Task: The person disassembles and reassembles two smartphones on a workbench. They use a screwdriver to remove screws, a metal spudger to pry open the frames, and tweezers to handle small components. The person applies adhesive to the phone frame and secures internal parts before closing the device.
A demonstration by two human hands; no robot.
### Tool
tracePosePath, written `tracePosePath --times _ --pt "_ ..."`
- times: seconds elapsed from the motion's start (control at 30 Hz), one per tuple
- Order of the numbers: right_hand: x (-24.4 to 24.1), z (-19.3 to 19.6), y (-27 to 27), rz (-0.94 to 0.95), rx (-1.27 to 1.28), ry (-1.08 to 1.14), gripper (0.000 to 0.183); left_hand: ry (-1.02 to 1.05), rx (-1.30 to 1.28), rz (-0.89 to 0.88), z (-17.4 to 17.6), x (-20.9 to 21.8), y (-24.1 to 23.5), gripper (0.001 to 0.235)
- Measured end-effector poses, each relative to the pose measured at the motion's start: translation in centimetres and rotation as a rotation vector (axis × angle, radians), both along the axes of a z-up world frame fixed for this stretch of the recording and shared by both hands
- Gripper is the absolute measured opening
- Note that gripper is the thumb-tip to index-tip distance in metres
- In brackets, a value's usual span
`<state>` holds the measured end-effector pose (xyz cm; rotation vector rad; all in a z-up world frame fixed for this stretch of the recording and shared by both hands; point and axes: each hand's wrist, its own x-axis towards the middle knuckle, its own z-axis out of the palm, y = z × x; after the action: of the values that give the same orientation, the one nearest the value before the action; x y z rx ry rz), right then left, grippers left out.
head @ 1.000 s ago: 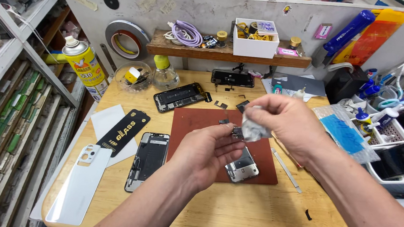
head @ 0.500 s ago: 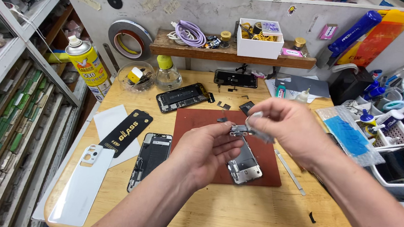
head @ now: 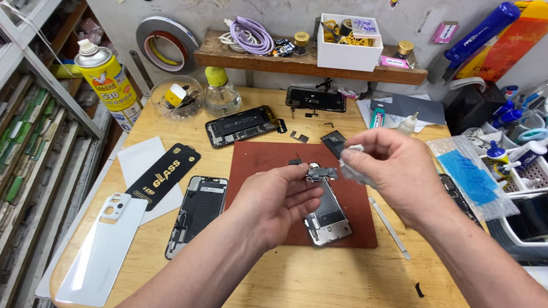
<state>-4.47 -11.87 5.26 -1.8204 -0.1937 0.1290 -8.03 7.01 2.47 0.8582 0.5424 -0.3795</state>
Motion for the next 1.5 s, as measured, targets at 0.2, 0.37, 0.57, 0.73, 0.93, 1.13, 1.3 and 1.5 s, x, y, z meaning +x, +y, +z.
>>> tracePosePath --times 0.2,0.37,0.57,0.73,0.93,1.13,1.3,1.5 --pt "1.1 -1.8 -0.8 -0.009 -0.151 -0.094 0.016 0.055 -0.039 -0.015 -0.4 0.9 -0.5 0.021" --pt "7.1 -3.6 -9.0 -0.414 -0.112 -0.006 0.023 0.100 -0.032 0.022 0.5 1.2 0.5 0.021" --pt "13.7 -8.4 -18.6 -0.686 -0.387 -0.036 0.015 0.096 -0.066 0.052 1.5 1.4 1.2 0.021" --pt "16.7 -11.1 -22.0 -0.748 -0.454 -0.049 0.014 0.098 -0.093 0.046 1.5 1.8 1.3 0.021" --pt "17.2 -11.4 -21.8 -0.786 -0.542 -0.198 0.023 0.095 -0.060 0.033 1.0 2.5 1.2 0.021" --pt "12.7 -7.4 -16.7 -0.707 -0.496 -0.546 0.021 0.074 0.009 0.035 0.1 2.6 1.7 0.021" --pt "10.0 -6.9 -12.2 -0.523 -0.570 -0.460 0.020 0.080 0.043 0.058 -0.8 2.3 2.2 0.021" --pt "13.4 -8.2 -17.6 -0.680 -0.367 -0.200 0.013 0.104 0.109 0.144 -1.9 2.1 5.1 0.015"
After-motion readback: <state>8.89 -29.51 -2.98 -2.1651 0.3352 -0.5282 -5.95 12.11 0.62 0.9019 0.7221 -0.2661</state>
